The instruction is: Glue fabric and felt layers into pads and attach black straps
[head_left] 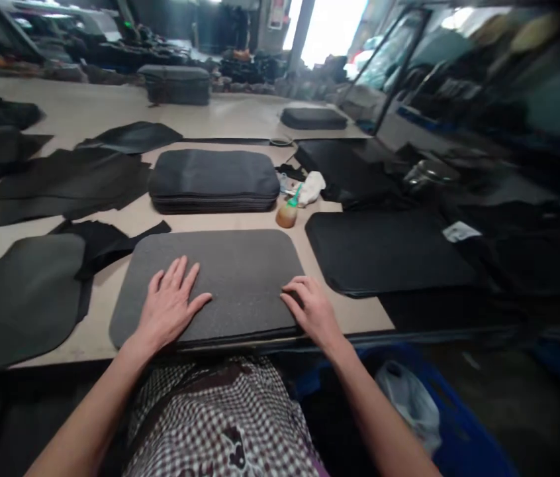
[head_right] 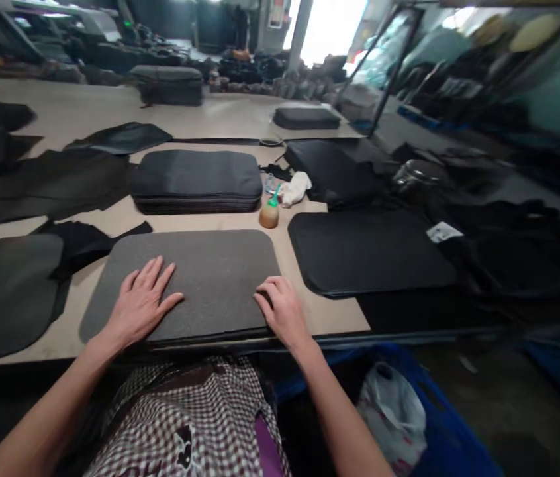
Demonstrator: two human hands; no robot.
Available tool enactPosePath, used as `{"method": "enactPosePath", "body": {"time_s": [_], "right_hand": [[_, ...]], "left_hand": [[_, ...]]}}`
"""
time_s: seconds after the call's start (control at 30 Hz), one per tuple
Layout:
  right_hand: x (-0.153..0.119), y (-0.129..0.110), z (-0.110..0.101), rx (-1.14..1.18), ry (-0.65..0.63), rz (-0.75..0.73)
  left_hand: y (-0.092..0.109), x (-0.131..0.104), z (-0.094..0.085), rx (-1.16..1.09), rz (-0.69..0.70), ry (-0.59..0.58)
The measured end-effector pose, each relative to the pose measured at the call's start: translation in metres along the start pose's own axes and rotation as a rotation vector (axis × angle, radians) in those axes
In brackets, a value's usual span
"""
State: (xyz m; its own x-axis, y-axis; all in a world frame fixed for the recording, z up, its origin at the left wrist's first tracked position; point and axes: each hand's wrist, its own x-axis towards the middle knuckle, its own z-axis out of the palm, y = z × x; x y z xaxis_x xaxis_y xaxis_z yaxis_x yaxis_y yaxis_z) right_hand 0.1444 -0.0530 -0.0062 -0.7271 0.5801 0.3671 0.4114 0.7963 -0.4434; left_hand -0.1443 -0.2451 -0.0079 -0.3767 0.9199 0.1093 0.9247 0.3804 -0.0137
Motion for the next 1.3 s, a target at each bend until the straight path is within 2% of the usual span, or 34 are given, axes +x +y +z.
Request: {"method": "enactPosePath", "body": {"time_s": [0.1, 0.2, 0.37, 0.53, 0.6, 0.7, 0.9, 1.1, 1.2, 1.3], "right_hand": [[0.004, -0.007, 0.000, -0.080, -0.003, 0.010], [0.017, -0.015, 0.004, -0.129, -0.109, -0.079], [0.054, -0.034, 0.019, -0.132, -0.263, -0.236], [0.090, -0.057, 0.047, -0.166, -0.241, -0.331], [0.101, -0.056, 0.056, -0.204, -0.223, -0.290], [0.107, -0.038, 0.062, -0.250, -0.207, -0.169], [0.090, -0.001, 0.051, -0.300, -0.099, 0.103], [0.087, -0.007, 0.059, -0.270, -0.052, 0.251], [0.095, -0.004, 0.044, -0.214, -0.102, 0.232], [0.098, 0.016, 0.005, -0.014, -0.170, 0.212]], "left_hand": [[0.000, 0.001, 0.005, 0.028, 0.017, 0.007], [0.001, 0.001, 0.007, 0.045, 0.008, 0.004], [0.002, 0.002, 0.006, 0.116, -0.001, -0.028], [0.002, 0.003, 0.008, 0.154, 0.003, -0.037], [0.001, 0.003, 0.010, 0.158, 0.009, -0.031], [-0.001, 0.003, 0.012, 0.154, 0.016, -0.020], [-0.006, 0.002, 0.014, 0.139, 0.021, -0.035], [-0.003, 0.004, 0.010, 0.133, 0.011, -0.045], [0.001, 0.004, 0.003, 0.111, -0.008, -0.066], [0.004, 0.004, -0.002, 0.074, -0.022, -0.070]]}}
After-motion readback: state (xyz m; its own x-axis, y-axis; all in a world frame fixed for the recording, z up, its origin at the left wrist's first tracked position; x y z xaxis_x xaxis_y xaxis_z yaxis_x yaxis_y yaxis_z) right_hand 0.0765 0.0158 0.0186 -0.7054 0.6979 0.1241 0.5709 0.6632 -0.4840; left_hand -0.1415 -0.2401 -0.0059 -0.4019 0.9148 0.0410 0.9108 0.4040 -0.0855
